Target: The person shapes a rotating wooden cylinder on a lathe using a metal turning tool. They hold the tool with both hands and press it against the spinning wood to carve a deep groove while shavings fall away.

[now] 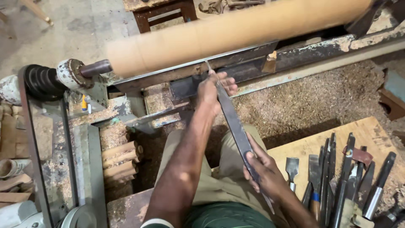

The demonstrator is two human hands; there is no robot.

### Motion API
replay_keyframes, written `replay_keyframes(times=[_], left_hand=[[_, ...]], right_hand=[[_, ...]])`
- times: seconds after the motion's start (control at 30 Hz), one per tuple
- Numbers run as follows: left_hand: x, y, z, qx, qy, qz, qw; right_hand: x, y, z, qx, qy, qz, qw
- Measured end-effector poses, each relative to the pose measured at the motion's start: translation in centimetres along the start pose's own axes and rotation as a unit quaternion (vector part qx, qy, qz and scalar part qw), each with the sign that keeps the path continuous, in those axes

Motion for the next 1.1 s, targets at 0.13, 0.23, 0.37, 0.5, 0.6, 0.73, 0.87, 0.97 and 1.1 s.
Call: replay_keyframes(times=[0.13,0.23,0.37,0.5,0.6,0.73,0.87,0.97,1.1], left_hand=[[1.0,-1.0,-1.0,-0.030,0.022,0.024,0.999],[1.8,-1.9,-0.8,-0.051,0.021,0.018,0.998],[4.7,-2.9,0.5,-0.054,0.037,0.040,0.997],[5.5,-3.8,1.4,-0.056,0.037,0.018,0.998],[5.4,-3.8,1.4,-0.052,0.048,0.009,0.997],[4.5,-2.7,1.1,-0.025,0.048,-0.020,0.998],[0.6,-0.5,-0.1,-0.046,0.036,-0.018,0.998],[-4.1,2.2,-0.1,-0.061,0.077,0.031,0.995],[-11.1,5.2,-0.3,0.085,0.138,0.128,0.978]], right_hand=[[-0.6,2.2,2.1,0.052,0.033,-0.016,0.998],[-0.9,3.2,3.3,0.039,0.060,-0.028,0.997],[0.0,3.1,3.3,0.067,0.052,-0.020,0.996],[-0.1,3.3,2.6,0.076,0.060,-0.026,0.995],[0.1,3.1,1.5,0.074,0.051,-0.018,0.996],[1.4,1.4,-0.3,0.165,0.039,0.037,0.985],[2.3,-2.2,-2.7,0.264,0.036,0.111,0.957],[2.2,-6.8,-4.5,0.101,0.085,0.036,0.991],[1.3,-10.4,-6.7,0.088,-0.016,0.077,0.993]])
Point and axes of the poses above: each hand's wrist, its own x-axis towards the middle knuckle, its own y-axis out of the palm, z = x × y, the point moved 1 cm from there along x, towards the middle knuckle
